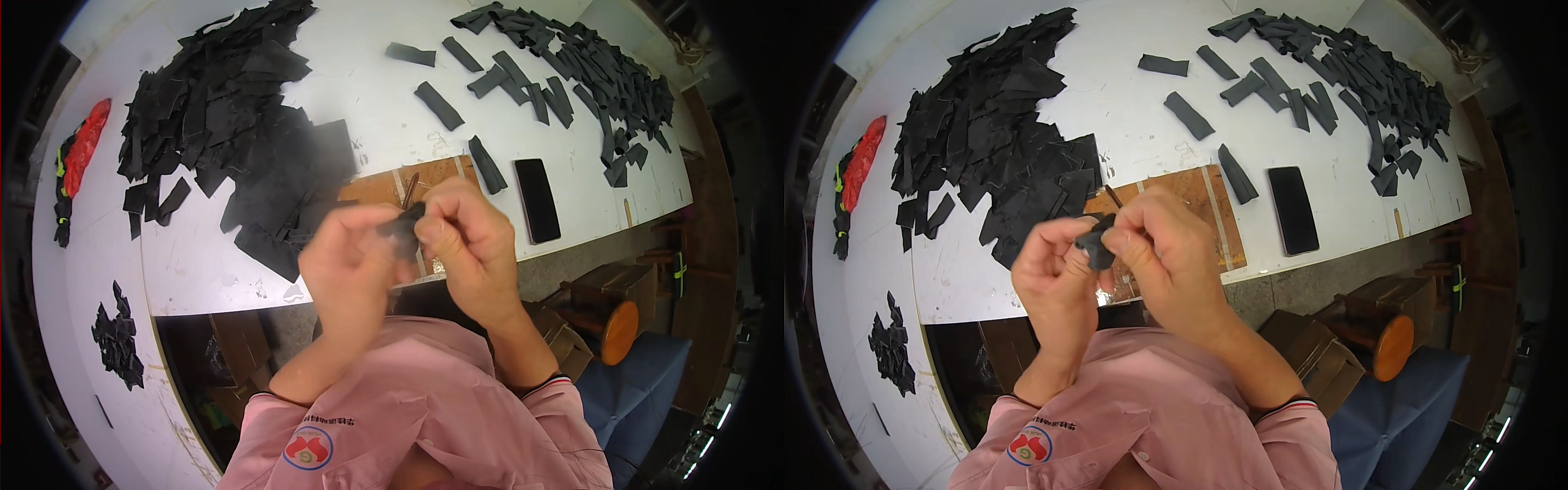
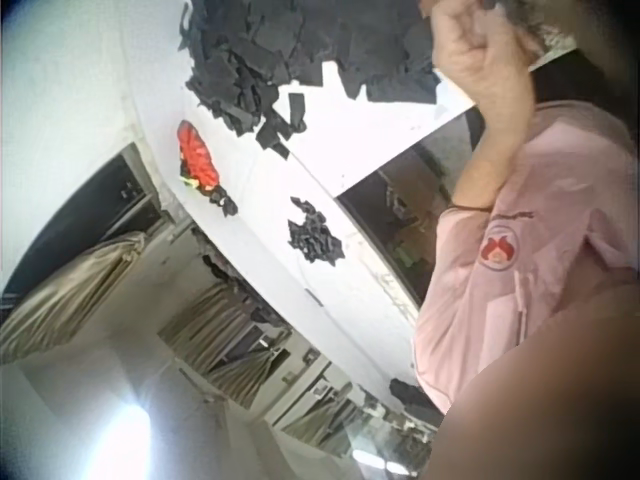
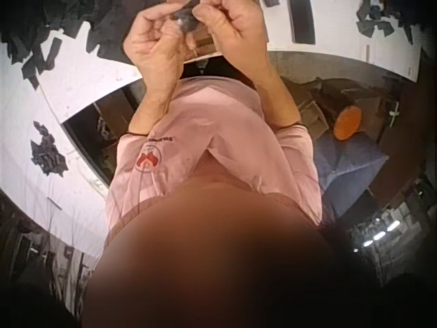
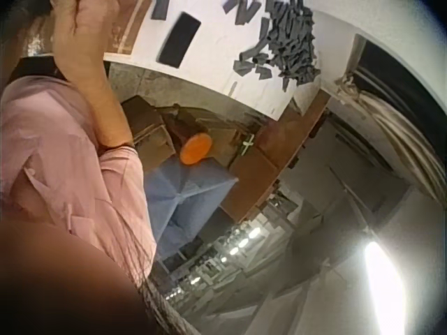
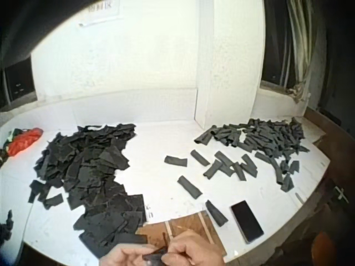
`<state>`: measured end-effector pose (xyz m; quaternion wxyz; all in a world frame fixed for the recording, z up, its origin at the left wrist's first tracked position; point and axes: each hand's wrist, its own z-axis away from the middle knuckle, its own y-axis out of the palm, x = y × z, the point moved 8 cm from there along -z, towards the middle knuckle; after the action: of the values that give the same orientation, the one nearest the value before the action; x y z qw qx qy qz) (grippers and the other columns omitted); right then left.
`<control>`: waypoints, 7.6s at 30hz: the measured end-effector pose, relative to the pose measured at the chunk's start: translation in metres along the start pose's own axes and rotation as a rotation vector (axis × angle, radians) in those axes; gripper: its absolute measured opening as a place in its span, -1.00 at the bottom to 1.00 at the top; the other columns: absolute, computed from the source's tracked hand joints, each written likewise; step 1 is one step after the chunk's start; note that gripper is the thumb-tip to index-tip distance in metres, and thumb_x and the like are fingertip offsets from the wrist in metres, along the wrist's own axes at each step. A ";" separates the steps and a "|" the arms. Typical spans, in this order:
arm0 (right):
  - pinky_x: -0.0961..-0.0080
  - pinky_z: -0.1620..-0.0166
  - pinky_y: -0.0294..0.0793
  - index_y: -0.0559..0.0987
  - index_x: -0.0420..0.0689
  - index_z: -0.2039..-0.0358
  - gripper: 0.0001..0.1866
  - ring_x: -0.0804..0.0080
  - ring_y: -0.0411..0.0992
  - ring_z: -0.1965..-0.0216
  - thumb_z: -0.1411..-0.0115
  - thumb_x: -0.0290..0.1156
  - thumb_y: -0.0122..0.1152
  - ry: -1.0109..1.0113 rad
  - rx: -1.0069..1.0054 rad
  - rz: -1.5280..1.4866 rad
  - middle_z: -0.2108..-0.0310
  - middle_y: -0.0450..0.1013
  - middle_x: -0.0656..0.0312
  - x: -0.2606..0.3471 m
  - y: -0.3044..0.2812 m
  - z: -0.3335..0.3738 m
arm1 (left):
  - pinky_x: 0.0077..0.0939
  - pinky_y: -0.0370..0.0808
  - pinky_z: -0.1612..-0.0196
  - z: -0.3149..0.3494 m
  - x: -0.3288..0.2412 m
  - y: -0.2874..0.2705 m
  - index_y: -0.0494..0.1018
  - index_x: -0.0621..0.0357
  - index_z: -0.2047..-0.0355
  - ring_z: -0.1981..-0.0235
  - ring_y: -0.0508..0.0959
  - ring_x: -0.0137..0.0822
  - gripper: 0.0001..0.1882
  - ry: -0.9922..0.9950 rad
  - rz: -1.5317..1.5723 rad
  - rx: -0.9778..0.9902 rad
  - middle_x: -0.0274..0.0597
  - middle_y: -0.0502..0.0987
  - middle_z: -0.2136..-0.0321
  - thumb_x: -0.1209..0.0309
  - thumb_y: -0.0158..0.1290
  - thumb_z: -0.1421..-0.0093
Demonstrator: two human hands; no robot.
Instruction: The recorder is inspecting and manipulating small black leather strips at a workbench.
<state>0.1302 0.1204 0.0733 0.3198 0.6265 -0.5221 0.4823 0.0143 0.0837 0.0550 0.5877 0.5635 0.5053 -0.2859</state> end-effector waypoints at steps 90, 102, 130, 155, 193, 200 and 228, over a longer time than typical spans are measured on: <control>0.42 0.57 0.30 0.42 -0.22 0.66 -0.63 0.28 0.35 0.66 -0.06 -0.15 0.05 -0.172 0.475 0.542 0.67 0.38 0.16 -0.031 0.012 -0.035 | -0.47 0.34 0.13 -0.049 0.040 -0.034 0.40 0.33 0.35 0.26 0.44 -0.32 -0.84 0.003 0.001 0.114 -0.06 0.46 0.28 0.47 -0.11 -0.15; 0.63 0.56 0.24 0.46 -0.27 0.48 -0.73 0.59 0.25 0.65 -0.13 -0.28 -0.01 0.415 0.119 0.003 0.69 0.35 0.26 -0.091 -0.002 0.030 | -0.48 0.34 0.38 -0.058 0.079 -0.080 0.41 0.30 0.51 0.47 0.39 -0.27 -0.86 0.337 -1.478 0.190 -0.20 0.42 0.57 0.63 0.08 0.16; 0.74 0.56 0.30 0.42 -0.13 0.28 -0.74 0.64 0.33 0.53 -0.03 -0.33 0.18 0.624 -0.109 -0.807 0.46 0.38 0.35 -0.102 0.100 0.036 | -0.61 0.38 0.38 0.035 0.043 -0.097 0.35 0.35 0.31 0.53 0.45 -0.45 -0.79 -0.259 -0.016 -0.163 -0.22 0.45 0.49 0.52 -0.01 -0.01; 0.62 0.54 0.28 0.48 -0.26 0.52 -0.91 0.49 0.30 0.62 0.13 -0.63 0.14 0.032 0.054 0.220 0.60 0.33 0.23 -0.073 0.071 0.027 | -0.80 -0.01 0.76 0.025 0.063 -0.096 0.36 0.27 0.44 0.81 0.12 -0.70 -0.88 -0.423 0.331 -0.211 -0.39 0.35 0.72 0.66 -0.02 0.04; 0.79 0.52 0.14 0.40 -0.22 0.54 -0.82 0.77 0.14 0.57 -0.11 -0.38 0.05 0.283 0.202 -0.442 0.62 0.26 0.44 0.017 0.006 -0.033 | -0.75 0.04 0.89 -0.017 -0.030 0.061 0.03 0.43 0.02 0.92 0.10 -0.64 -0.64 -0.560 1.433 0.866 0.11 0.34 0.25 0.61 -0.31 -0.14; 0.80 0.60 0.09 0.41 -0.18 0.58 -0.76 0.74 0.13 0.67 -0.11 -0.29 0.06 0.584 0.268 -0.754 0.71 0.21 0.43 -0.080 0.019 -0.017 | -0.72 0.09 0.81 -0.022 0.068 0.016 0.16 0.28 -0.03 0.90 0.08 -0.60 -0.63 -0.864 1.252 0.253 -0.32 0.30 0.77 0.49 -0.35 -0.20; 0.75 0.54 0.21 0.41 -0.20 0.55 -0.76 0.68 0.22 0.63 -0.12 -0.30 0.04 0.515 0.339 -0.506 0.64 0.30 0.40 -0.116 0.020 -0.014 | -0.74 0.33 0.43 -0.034 0.035 -0.015 0.25 0.34 0.07 0.54 0.33 -0.59 -0.62 0.017 -0.245 0.080 -0.16 0.43 0.37 0.52 -0.09 -0.07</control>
<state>0.1081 0.1682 -0.0330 0.4409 0.6379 -0.1672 0.6089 0.0026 0.1209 0.0225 0.5210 0.5230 0.5636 -0.3707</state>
